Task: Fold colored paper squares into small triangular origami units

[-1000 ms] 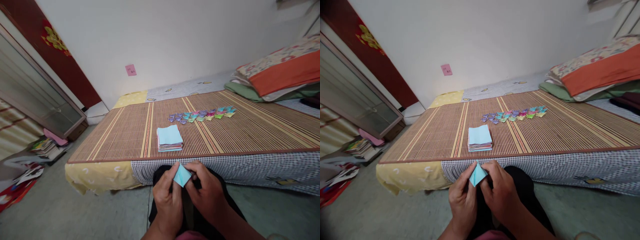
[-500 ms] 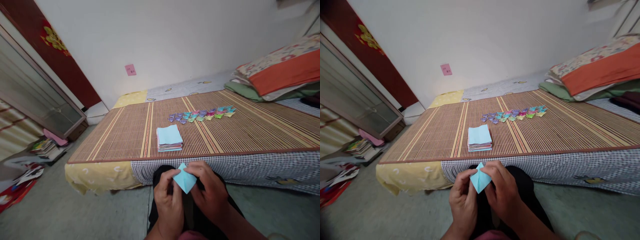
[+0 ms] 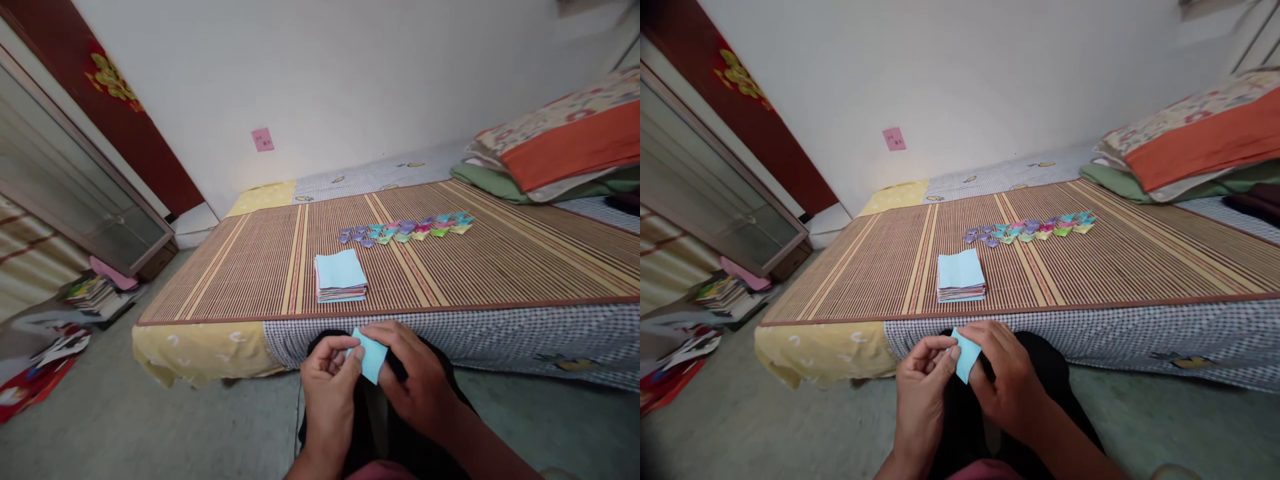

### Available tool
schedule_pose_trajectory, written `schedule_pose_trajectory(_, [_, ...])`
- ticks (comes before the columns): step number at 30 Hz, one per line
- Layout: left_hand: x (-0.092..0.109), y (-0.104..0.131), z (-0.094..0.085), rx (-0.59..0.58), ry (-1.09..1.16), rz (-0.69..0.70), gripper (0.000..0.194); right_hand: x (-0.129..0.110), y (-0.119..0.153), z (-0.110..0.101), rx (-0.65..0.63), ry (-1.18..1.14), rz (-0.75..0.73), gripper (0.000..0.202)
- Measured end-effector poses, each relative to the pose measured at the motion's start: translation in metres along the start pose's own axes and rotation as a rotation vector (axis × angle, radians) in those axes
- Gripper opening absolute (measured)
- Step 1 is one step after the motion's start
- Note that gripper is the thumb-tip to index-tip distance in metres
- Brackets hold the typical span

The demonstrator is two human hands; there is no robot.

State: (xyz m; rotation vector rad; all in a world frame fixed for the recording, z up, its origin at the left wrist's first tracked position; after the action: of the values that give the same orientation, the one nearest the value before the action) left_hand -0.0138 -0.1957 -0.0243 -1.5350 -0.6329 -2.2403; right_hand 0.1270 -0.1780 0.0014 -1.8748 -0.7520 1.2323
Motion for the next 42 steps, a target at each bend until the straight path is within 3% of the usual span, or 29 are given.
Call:
schedule_pose_trajectory(3, [0.001,-0.004,-0.004,0.021,-0.024,0.039,0.025,0.002,0.000,-0.003,-0.055,-0.118,0.140,0.037])
schedule_pose_trajectory(7, [0.004,-0.002,-0.004,0.012,-0.125,0.157,0.018,0.013,0.000,-0.001,-0.027,-0.255,0.463,0.017])
schedule_pose_trajectory(11, [0.003,0.002,-0.002,-0.019,-0.154,0.224,0.015,0.026,0.004,0.009,-0.039,-0.389,0.797,0.018])
schedule_pose_trajectory(14, [0.002,0.003,-0.004,-0.016,-0.182,0.290,0.012,0.029,0.005,0.012,-0.057,-0.504,0.903,0.023])
schedule_pose_trajectory(17, [0.002,0.004,-0.005,-0.023,-0.235,0.356,0.009,0.025,0.003,0.010,-0.075,-0.434,0.806,0.017])
schedule_pose_trajectory(22, [0.003,0.005,0.000,-0.051,-0.211,0.300,0.013,0.011,-0.004,0.003,0.024,-0.115,0.314,0.016])
schedule_pose_trajectory(24, [0.004,0.005,0.001,-0.056,-0.179,0.263,0.015,0.009,-0.003,0.003,0.036,-0.072,0.229,0.018])
schedule_pose_trajectory(27, [0.006,0.005,0.004,-0.116,-0.176,0.206,0.020,0.011,-0.001,0.004,0.022,-0.057,0.258,0.019])
schedule_pose_trajectory(34, [0.004,0.002,0.005,-0.214,-0.382,0.216,0.045,0.012,-0.001,0.004,-0.017,-0.092,0.366,0.021])
schedule_pose_trajectory(42, [-0.001,0.001,-0.002,-0.137,-0.511,0.442,0.046,0.013,-0.002,0.008,-0.127,-0.189,0.484,0.025])
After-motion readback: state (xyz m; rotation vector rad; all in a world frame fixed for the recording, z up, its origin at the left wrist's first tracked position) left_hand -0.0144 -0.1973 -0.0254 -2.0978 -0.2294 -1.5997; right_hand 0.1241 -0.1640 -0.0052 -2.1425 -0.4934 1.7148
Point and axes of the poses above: each hand's wrist, its own y-axis away from the middle knuckle, its own z-axis out of the palm, x = y × z, the point moved 4 cm from there along -y, towards the middle knuckle, and after that the axes turned 13 degrees about x, right-handed, at the moved point
